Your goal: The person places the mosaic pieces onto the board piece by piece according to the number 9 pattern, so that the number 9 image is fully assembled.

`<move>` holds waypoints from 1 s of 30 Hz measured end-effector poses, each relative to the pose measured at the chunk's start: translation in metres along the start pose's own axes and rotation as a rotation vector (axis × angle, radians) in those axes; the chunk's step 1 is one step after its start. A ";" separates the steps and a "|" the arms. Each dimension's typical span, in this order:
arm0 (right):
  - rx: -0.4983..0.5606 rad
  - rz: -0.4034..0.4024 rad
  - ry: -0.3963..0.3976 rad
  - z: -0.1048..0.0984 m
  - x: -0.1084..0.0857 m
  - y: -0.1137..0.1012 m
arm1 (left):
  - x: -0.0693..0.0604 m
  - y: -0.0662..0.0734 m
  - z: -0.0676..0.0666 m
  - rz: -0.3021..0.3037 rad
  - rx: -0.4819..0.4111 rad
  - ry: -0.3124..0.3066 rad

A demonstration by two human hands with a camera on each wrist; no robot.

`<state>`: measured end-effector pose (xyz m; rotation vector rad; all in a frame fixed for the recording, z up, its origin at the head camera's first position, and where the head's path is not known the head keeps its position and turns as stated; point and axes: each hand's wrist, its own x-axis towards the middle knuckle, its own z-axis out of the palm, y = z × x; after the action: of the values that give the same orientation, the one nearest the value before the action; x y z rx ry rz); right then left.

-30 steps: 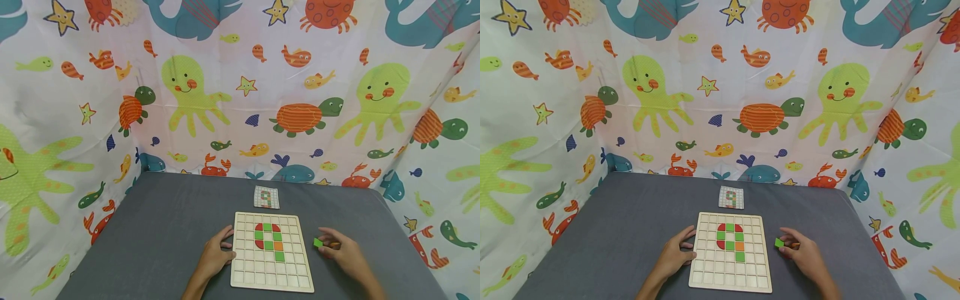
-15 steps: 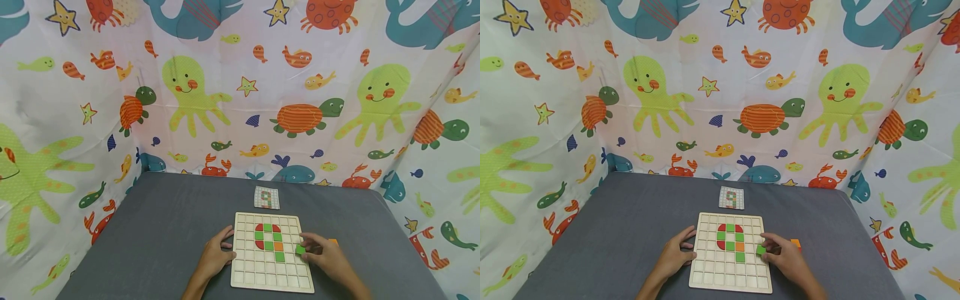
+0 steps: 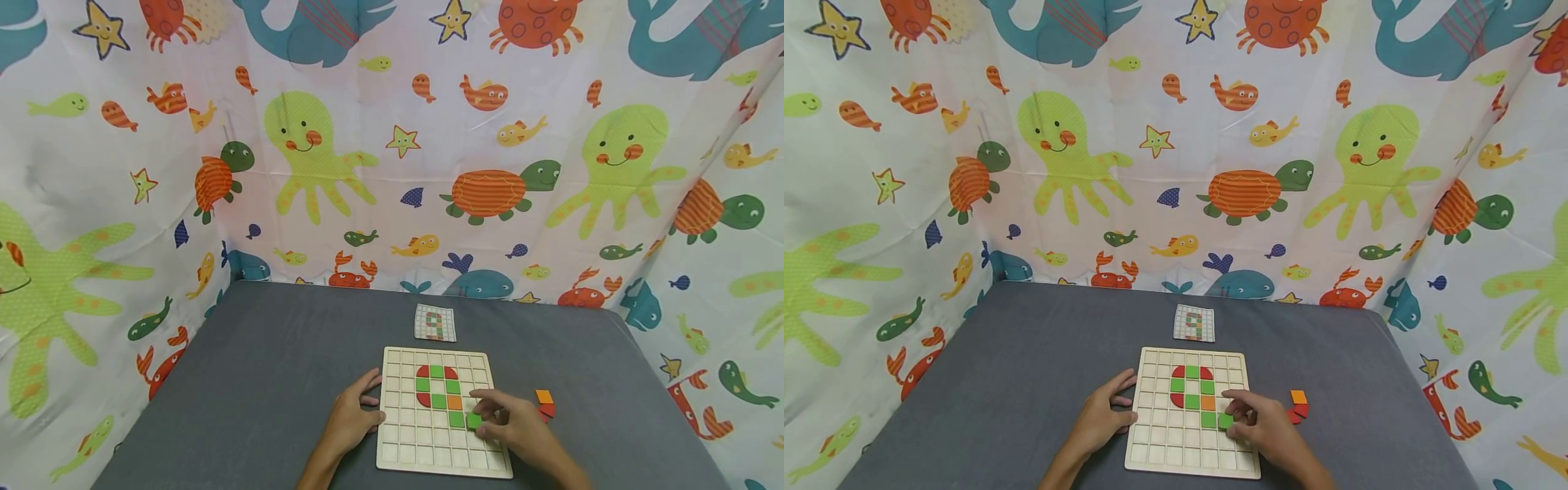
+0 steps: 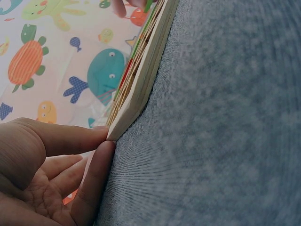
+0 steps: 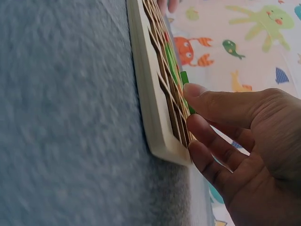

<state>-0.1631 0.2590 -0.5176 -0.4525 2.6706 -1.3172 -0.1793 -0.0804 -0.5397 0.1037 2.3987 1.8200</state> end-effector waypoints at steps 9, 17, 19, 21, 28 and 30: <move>0.012 -0.019 -0.066 0.008 0.001 -0.007 | 0.001 0.000 0.000 -0.001 -0.002 -0.001; 0.008 0.015 -0.101 0.012 0.000 -0.012 | 0.001 0.000 0.000 0.003 -0.003 0.000; 0.005 0.006 -0.105 0.013 0.000 -0.013 | 0.001 0.000 0.000 0.001 -0.006 0.000; -0.004 -0.001 -0.109 0.013 0.000 -0.013 | 0.000 0.000 0.000 0.000 -0.009 -0.001; -0.018 -0.021 -0.118 0.016 0.000 -0.016 | 0.000 0.000 0.000 0.000 -0.008 0.000; -0.019 -0.029 -0.119 0.016 0.001 -0.016 | 0.000 0.000 0.000 0.000 -0.006 0.000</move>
<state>-0.1564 0.2375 -0.5152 -0.5558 2.5908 -1.2326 -0.1795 -0.0804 -0.5393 0.1021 2.3928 1.8275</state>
